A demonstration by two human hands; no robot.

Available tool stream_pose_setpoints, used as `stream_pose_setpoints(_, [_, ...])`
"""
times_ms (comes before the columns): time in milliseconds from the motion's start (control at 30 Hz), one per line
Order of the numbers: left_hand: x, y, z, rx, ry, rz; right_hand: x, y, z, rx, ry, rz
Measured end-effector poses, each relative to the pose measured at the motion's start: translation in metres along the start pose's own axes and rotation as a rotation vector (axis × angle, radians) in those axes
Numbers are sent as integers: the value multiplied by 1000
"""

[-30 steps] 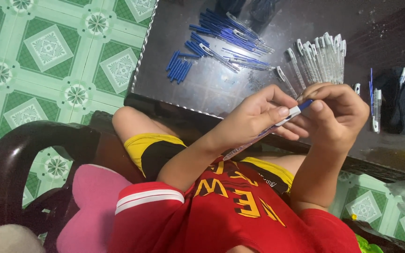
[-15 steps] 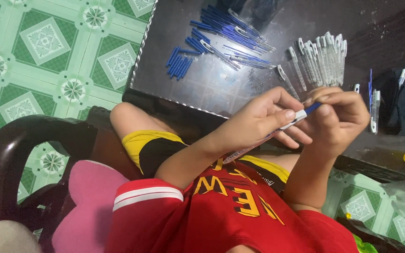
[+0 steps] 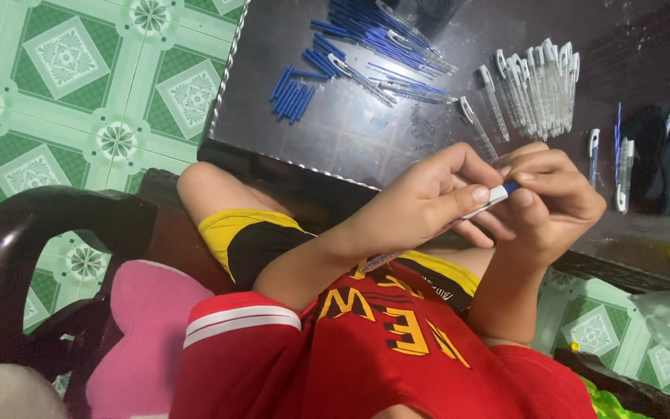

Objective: The person assembles blue ballpoint pens by inserting ink cartridges into clear plastic pen bodies. They pick up a cartridge and a pen body, insert the cartridge, and place the completed pen into a clear container on the table.

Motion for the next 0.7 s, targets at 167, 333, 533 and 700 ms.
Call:
stream_pose_setpoints(167, [0, -5, 1, 18, -20, 10, 2, 0, -2, 43, -24, -80])
stream_pose_setpoints(333, [-14, -15, -4, 36, 23, -1, 9, 2, -3, 171, -65, -120])
stream_pose_setpoints(533, [-42, -22, -22, 204, -27, -270, 5, 30, -12, 214, -87, -42])
stream_pose_setpoints(700, [-73, -4, -22, -89, 346, -689, -21, 42, -73, 249, 30, 99])
Point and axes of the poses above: each hand's wrist, its own z-axis away from the middle knuckle, its own x-axis out of the palm, y = z × x, the point moved 5 cm from there along -z, towards the middle knuckle
